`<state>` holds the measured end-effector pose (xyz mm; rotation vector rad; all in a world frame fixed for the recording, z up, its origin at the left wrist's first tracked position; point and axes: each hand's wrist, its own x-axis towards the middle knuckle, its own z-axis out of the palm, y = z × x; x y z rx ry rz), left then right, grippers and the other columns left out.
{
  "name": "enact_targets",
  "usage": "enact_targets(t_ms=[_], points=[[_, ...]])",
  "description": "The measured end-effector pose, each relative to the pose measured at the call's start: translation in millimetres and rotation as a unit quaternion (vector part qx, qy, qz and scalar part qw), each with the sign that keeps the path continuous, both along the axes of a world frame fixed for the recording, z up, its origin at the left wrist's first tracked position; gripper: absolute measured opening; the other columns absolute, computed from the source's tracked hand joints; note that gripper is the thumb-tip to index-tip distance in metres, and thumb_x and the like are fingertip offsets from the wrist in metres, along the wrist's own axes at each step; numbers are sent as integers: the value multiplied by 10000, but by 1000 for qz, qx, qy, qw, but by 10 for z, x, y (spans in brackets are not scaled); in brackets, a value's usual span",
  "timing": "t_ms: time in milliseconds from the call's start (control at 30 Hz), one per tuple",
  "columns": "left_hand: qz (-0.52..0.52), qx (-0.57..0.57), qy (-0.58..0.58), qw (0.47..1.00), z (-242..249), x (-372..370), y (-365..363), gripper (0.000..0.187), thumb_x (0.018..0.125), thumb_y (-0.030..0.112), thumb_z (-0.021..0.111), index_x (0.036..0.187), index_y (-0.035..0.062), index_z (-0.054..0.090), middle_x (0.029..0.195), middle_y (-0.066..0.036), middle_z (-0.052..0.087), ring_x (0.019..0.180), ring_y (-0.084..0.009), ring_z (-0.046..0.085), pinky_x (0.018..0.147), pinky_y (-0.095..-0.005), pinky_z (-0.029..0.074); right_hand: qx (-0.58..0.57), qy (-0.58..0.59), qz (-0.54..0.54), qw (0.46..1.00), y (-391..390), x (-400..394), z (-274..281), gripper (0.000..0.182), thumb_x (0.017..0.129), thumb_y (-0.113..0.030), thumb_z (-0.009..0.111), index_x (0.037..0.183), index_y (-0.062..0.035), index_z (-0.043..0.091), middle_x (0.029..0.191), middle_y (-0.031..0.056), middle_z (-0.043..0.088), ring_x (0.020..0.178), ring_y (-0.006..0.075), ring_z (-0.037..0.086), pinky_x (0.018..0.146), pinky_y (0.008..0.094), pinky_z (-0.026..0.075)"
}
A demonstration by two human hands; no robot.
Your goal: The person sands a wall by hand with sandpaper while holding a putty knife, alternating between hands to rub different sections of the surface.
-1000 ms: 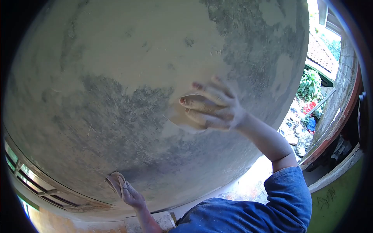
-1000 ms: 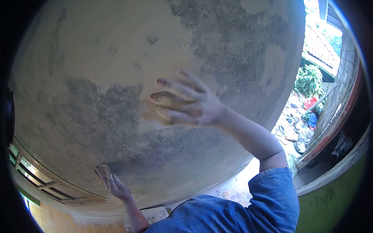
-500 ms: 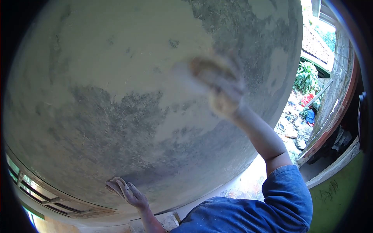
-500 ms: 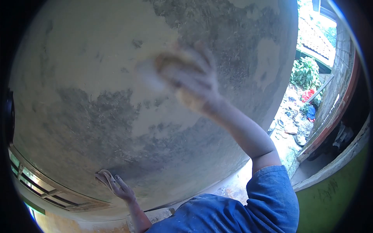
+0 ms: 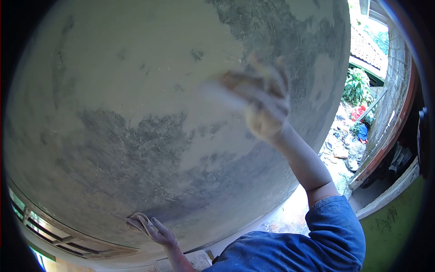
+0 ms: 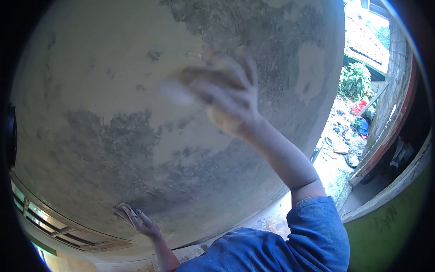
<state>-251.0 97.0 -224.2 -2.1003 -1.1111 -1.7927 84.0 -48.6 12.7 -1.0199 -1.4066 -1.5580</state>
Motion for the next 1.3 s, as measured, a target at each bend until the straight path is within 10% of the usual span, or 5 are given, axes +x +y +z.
enact_targets(t_ms=[367,467,600,1100,1300], points=[[2,-16,7,1000,22,40,-56,443,970,171,412,1377,4,356,1495,-215,156,1383,-404,111,1113,-508,90,49,46,-19,998,140,74,-95,300,790,-305,683,1065,-264,570,1047,-55,669,1254,195,447,1145,491,113],[2,8,2,1000,15,48,-3,448,969,175,417,1378,3,352,1495,-213,158,1385,-397,112,1113,-510,85,-89,-80,61,991,216,-262,-323,313,785,-336,695,1061,-239,585,1045,-45,667,1229,211,469,1128,498,167],[-12,13,-1,1000,-91,-7,97,453,969,175,412,1395,39,340,1499,-211,144,1386,-397,108,1105,-549,62,50,13,-67,996,106,131,-1,338,793,-380,690,1078,-236,579,1118,-25,637,1238,218,459,1100,501,248],[19,-21,-2,1000,-45,41,-6,455,976,198,399,1372,-22,352,1494,-219,155,1390,-390,97,1122,-478,81,-56,-81,54,994,245,-114,-213,342,725,-364,748,1022,-237,636,1143,11,613,1186,215,510,1125,473,227],[21,-17,1,1000,-24,36,-13,454,973,192,413,1361,-37,360,1493,-220,161,1390,-384,102,1122,-471,91,2,80,95,992,308,-179,-211,459,752,-408,713,1157,-248,565,1191,-29,606,1249,246,452,1132,496,190]])
